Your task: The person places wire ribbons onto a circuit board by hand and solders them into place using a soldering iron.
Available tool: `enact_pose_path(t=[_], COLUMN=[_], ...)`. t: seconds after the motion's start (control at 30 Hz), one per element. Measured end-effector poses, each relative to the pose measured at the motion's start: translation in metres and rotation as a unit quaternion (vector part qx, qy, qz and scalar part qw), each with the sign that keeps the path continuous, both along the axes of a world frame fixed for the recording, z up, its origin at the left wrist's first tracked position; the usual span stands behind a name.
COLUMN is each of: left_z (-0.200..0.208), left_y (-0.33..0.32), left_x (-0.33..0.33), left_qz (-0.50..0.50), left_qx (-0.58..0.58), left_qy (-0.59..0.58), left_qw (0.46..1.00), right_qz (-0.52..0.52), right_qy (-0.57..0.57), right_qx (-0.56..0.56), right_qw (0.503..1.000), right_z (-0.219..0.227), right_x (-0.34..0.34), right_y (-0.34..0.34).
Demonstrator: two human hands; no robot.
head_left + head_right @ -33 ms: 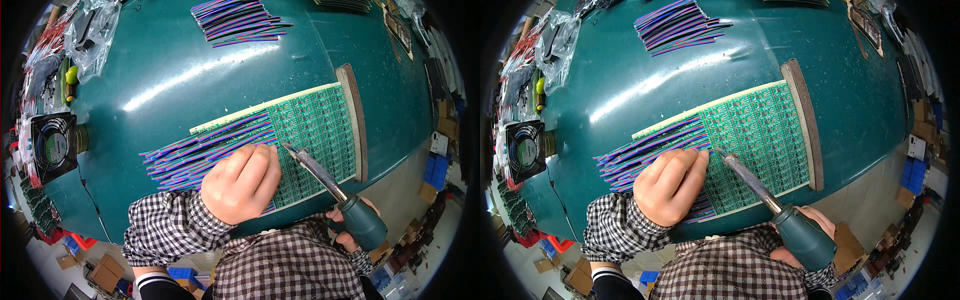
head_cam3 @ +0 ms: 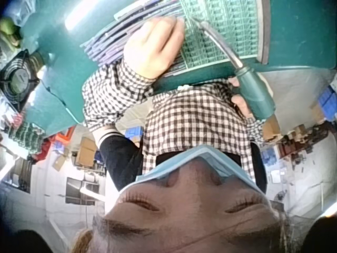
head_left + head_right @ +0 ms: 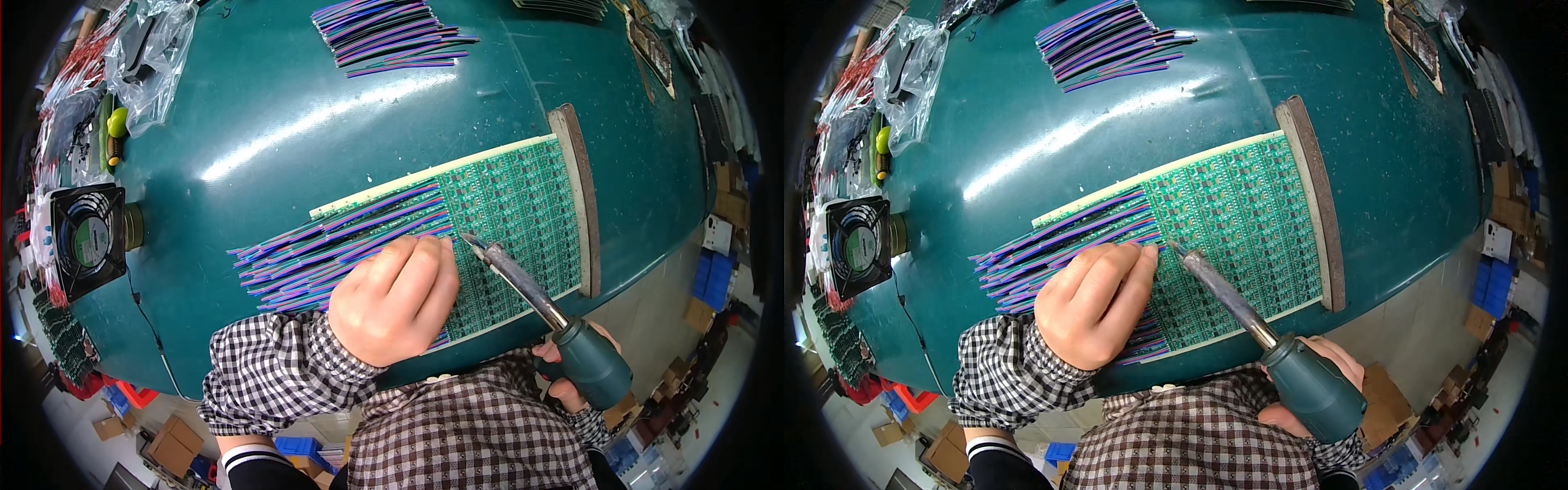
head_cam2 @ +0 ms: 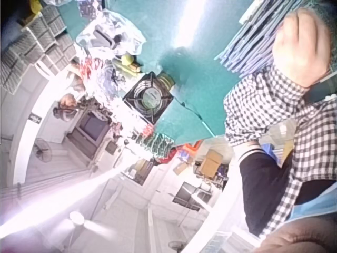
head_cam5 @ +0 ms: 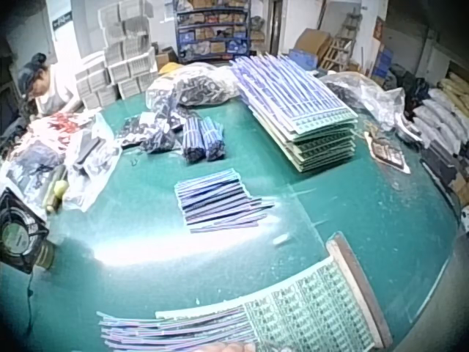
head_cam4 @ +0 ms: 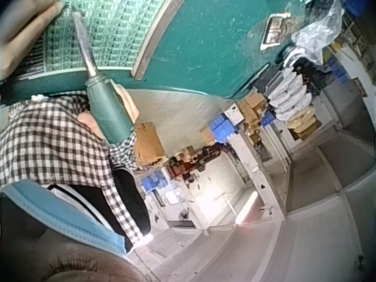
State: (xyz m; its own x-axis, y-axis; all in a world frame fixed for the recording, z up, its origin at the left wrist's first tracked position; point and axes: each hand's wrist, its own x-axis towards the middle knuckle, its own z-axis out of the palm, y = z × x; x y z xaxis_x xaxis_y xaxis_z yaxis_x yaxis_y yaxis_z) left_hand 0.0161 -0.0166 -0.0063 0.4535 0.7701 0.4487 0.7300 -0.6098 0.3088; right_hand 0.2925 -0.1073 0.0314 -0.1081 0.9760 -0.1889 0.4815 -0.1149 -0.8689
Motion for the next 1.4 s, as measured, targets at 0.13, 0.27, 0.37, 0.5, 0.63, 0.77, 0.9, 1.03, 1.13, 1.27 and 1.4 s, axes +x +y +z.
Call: enact_pose_path(t=[0.13, 0.27, 0.37, 0.5, 0.63, 0.77, 0.9, 1.03, 1.13, 1.27, 1.4], left_z=[-0.0009, -0.0019, -0.0058, -0.0048, -0.0013, -0.0034, -0.0051, -0.0058, -0.0061, -0.006, 0.0038], left_y=[-0.0009, -0.0014, -0.0009, -0.0006, -0.0011, -0.0017, -0.001, 0.0005, 0.0008, 0.0015, 0.0036], left_x=[-0.0006, 0.0002, 0.0014, 0.0002, 0.0021, 0.0024, 0.0018, 0.0004, -0.0003, -0.0008, 0.0004], left_qz=[0.005, 0.006, 0.012, 0.012, 0.01, 0.01, 0.007, 0.002, 0.003, -0.002, -0.018], left_qx=[0.018, 0.025, 0.033, 0.033, 0.012, 0.025, 0.036, 0.04, 0.035, 0.031, -0.01], left_qy=[0.043, 0.045, 0.035, 0.036, 0.055, 0.068, 0.065, 0.066, 0.061, 0.06, 0.035], left_qw=[0.999, 0.999, 0.999, 0.999, 0.998, 0.997, 0.997, 0.997, 0.998, 0.998, 0.999], right_qz=[0.01, 0.024, 0.019, 0.026, 0.031, 0.032, 0.032, 0.031, 0.035, 0.054, 0.056], right_qy=[-0.005, -0.009, -0.005, -0.009, 0.01, 0.012, 0.01, -0.013, -0.031, -0.05, -0.047], right_qx=[0.006, 0.02, 0.011, 0.01, 0.023, 0.033, 0.029, 0.021, 0.025, 0.024, 0.022], right_qw=[1.0, 0.999, 1.0, 1.0, 0.999, 0.999, 0.999, 0.999, 0.999, 0.997, 0.997], right_z=[-0.001, -0.0036, -0.0025, -0.0019, -0.0039, -0.0051, -0.0052, -0.0065, -0.0081, -0.0064, -0.0058], right_x=[0.0014, 0.0036, 0.0024, 0.0037, 0.0026, 0.0039, 0.0039, 0.0063, 0.0091, 0.0091, 0.0078], right_y=[-0.001, -0.0013, 0.0003, 0.0019, 0.002, 0.0012, -0.0002, -0.0041, -0.005, -0.0028, -0.0017])
